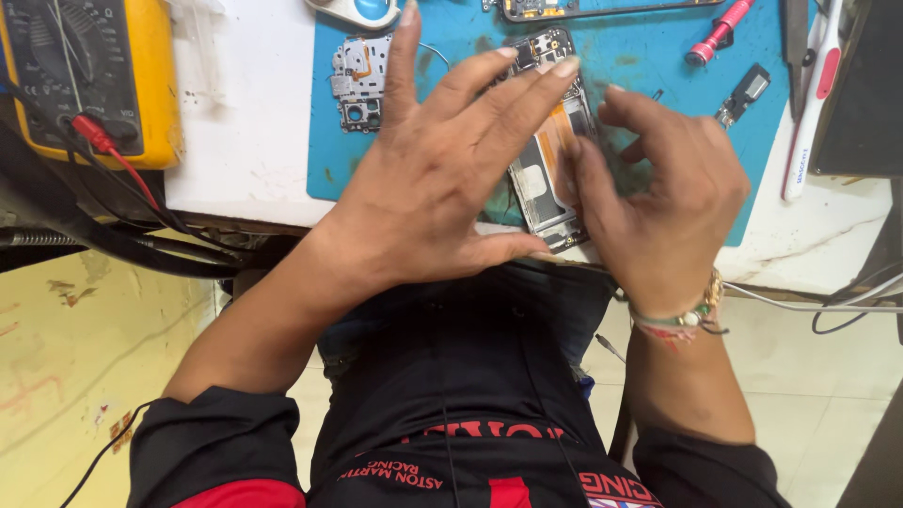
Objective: The person disassembles a mobile phone by removing internal components, peeling away adhesive strips from the chassis, and using a screwdriver to remove screws from the circuit board.
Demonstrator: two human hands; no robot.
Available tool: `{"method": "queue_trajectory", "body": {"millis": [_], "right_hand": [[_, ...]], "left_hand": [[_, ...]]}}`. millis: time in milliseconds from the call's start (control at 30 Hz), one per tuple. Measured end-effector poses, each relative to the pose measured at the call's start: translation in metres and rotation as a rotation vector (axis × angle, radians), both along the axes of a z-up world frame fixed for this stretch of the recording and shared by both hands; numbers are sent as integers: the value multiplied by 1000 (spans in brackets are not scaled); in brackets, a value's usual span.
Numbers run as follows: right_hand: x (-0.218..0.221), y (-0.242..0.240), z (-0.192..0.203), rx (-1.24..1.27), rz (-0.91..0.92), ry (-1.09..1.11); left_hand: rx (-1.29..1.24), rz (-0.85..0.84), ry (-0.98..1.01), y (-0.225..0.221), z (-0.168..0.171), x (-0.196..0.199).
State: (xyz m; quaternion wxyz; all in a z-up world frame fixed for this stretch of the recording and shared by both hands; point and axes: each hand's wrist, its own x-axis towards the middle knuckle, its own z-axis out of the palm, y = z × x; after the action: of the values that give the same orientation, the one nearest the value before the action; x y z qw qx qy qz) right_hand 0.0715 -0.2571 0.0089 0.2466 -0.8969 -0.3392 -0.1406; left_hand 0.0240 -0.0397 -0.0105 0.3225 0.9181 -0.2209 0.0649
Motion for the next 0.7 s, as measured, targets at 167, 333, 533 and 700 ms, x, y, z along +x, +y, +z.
{"method": "queue_trajectory", "body": {"millis": [167, 333, 533, 700], "right_hand": [[5, 11, 1, -99, -16, -40], [6, 12, -6, -119, 32, -98], [10, 7, -13, 32, 70, 85], [9, 5, -16, 159, 95, 274]], "left_hand": [[-64, -16, -9, -3, -9, 9], [16, -3, -21, -3, -14, 7], [45, 5, 15, -4, -15, 9], [87, 21, -39, -3, -18, 8]]}}
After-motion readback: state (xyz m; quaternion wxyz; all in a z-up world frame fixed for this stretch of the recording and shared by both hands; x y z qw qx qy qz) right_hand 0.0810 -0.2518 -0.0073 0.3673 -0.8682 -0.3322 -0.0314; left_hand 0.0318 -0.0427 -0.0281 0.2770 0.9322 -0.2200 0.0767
